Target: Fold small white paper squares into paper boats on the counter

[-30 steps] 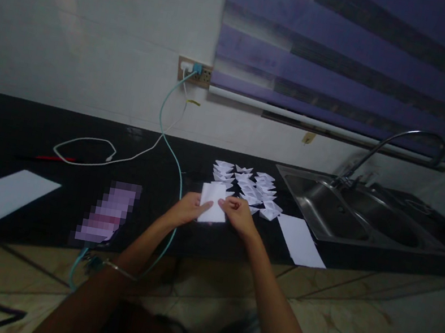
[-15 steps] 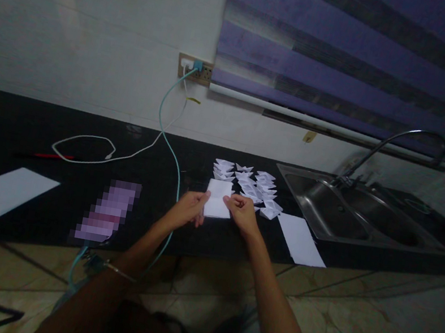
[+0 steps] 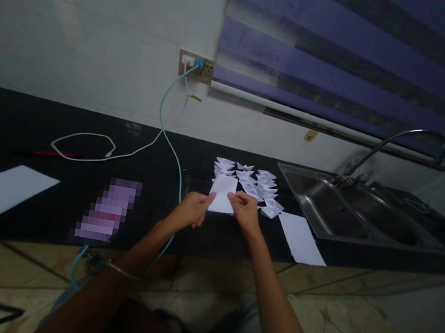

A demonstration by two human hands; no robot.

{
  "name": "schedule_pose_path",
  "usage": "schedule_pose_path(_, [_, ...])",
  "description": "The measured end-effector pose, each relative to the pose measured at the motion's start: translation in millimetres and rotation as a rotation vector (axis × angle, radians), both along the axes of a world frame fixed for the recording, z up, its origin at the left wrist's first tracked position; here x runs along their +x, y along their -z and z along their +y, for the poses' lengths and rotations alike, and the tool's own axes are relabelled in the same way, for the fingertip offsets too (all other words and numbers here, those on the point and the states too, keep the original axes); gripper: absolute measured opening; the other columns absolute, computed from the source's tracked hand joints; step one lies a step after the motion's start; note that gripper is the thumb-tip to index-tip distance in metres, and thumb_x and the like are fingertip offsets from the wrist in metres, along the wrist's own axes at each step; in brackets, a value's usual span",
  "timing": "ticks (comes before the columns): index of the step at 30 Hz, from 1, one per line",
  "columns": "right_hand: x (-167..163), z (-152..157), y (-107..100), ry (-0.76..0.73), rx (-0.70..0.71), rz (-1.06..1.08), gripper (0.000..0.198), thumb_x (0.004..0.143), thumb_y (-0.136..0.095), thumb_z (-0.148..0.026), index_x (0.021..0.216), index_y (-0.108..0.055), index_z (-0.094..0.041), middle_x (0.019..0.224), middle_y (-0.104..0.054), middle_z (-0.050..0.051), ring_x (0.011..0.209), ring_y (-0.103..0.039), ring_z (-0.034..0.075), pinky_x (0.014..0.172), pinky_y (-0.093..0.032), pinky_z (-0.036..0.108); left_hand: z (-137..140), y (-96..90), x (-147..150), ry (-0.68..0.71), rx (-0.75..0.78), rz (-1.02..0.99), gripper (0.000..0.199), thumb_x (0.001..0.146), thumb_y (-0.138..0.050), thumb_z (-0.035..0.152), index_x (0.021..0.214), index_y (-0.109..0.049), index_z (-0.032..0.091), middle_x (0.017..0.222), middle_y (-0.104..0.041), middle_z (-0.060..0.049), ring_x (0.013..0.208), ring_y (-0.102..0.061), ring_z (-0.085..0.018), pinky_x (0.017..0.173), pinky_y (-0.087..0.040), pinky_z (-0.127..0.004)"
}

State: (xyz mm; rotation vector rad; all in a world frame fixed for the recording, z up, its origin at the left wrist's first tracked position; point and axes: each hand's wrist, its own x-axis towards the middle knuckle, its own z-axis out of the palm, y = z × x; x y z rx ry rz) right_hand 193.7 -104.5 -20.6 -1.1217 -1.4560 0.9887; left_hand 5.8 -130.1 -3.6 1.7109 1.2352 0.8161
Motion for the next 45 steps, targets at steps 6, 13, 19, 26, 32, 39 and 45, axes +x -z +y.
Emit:
schedule_pose_path(6, [-1, 1, 0, 0.039, 0.043, -0.029, 0.040, 0.079, -0.065, -0.054, 0.065, -0.055, -0.018, 0.053, -0.040, -0.004, 0.049, -0.038, 0.010, 0.045, -0.026, 0.024, 3, 9.9, -2, 0.102, 0.055, -0.001, 0.062, 0.093, -0.029, 0.065, 0.057, -0.049, 0.018, 0.036, -0.048, 0.002, 0.030, -0.046, -0.010, 0.038, -0.035, -0.021])
schedule_pose_path(13, [0, -1, -3, 0.020, 0.045, -0.049, 0.041, 0.079, -0.065, -0.054, 0.063, -0.053, -0.018, 0.056, -0.039, -0.004, 0.052, -0.033, 0.010, 0.048, -0.023, 0.025, 1, 4.7, -2, 0.038, 0.037, -0.126, 0.052, 0.092, -0.037, 0.065, 0.076, -0.052, 0.018, 0.040, -0.050, 0.005, 0.031, -0.047, -0.010, 0.035, -0.032, -0.019])
schedule_pose_path(19, [-3, -6, -5, -0.127, 0.033, -0.122, 0.042, 0.080, -0.064, -0.054, 0.062, -0.050, -0.018, 0.059, -0.039, -0.003, 0.055, -0.033, 0.010, 0.051, -0.024, 0.025, 2, 2.9, -1, -0.032, -0.009, -0.141, 0.052, 0.089, -0.042, 0.066, 0.072, -0.051, 0.017, 0.043, -0.051, 0.004, 0.032, -0.050, -0.012, 0.033, -0.034, -0.021])
schedule_pose_path(26, [-3, -9, -10, -0.160, 0.060, -0.144, 0.044, 0.081, -0.063, -0.052, 0.059, -0.043, -0.019, 0.059, -0.030, -0.005, 0.056, -0.027, 0.009, 0.051, -0.020, 0.025, 1, 0.1, -2, -0.056, -0.035, -0.165, 0.058, 0.092, -0.033, 0.066, 0.069, -0.054, 0.016, 0.044, -0.052, 0.002, 0.034, -0.050, -0.012, 0.034, -0.036, -0.021])
schedule_pose_path(32, [-2, -11, -11, -0.186, 0.050, -0.170, 0.045, 0.081, -0.062, -0.054, 0.060, -0.043, -0.019, 0.059, -0.029, -0.005, 0.055, -0.028, 0.009, 0.051, -0.019, 0.026, 0, -1.3, -2, -0.077, -0.037, -0.218, 0.062, 0.091, -0.034, 0.068, 0.063, -0.054, 0.017, 0.043, -0.052, 0.002, 0.033, -0.049, -0.011, 0.033, -0.036, -0.021])
schedule_pose_path(39, [-3, -12, -11, -0.237, 0.035, -0.133, 0.047, 0.082, -0.062, -0.050, 0.059, -0.036, -0.020, 0.059, -0.026, -0.006, 0.054, -0.023, 0.008, 0.051, -0.017, 0.025, 5, 2.8, -4, -0.161, 0.006, -0.205, 0.063, 0.092, -0.031, 0.067, 0.061, -0.054, 0.017, 0.042, -0.052, 0.001, 0.033, -0.048, -0.011, 0.034, -0.033, -0.021])
schedule_pose_path(45, [-3, -14, -11, -0.246, 0.034, -0.141, 0.044, 0.083, -0.061, -0.051, 0.060, -0.039, -0.019, 0.059, -0.027, -0.006, 0.053, -0.026, 0.008, 0.051, -0.018, 0.025, 6, 6.0, -7, -0.196, 0.082, -0.202, 0.053, 0.095, -0.035, 0.058, 0.073, -0.059, 0.016, 0.048, -0.055, 0.001, 0.037, -0.050, -0.012, 0.038, -0.036, -0.022])
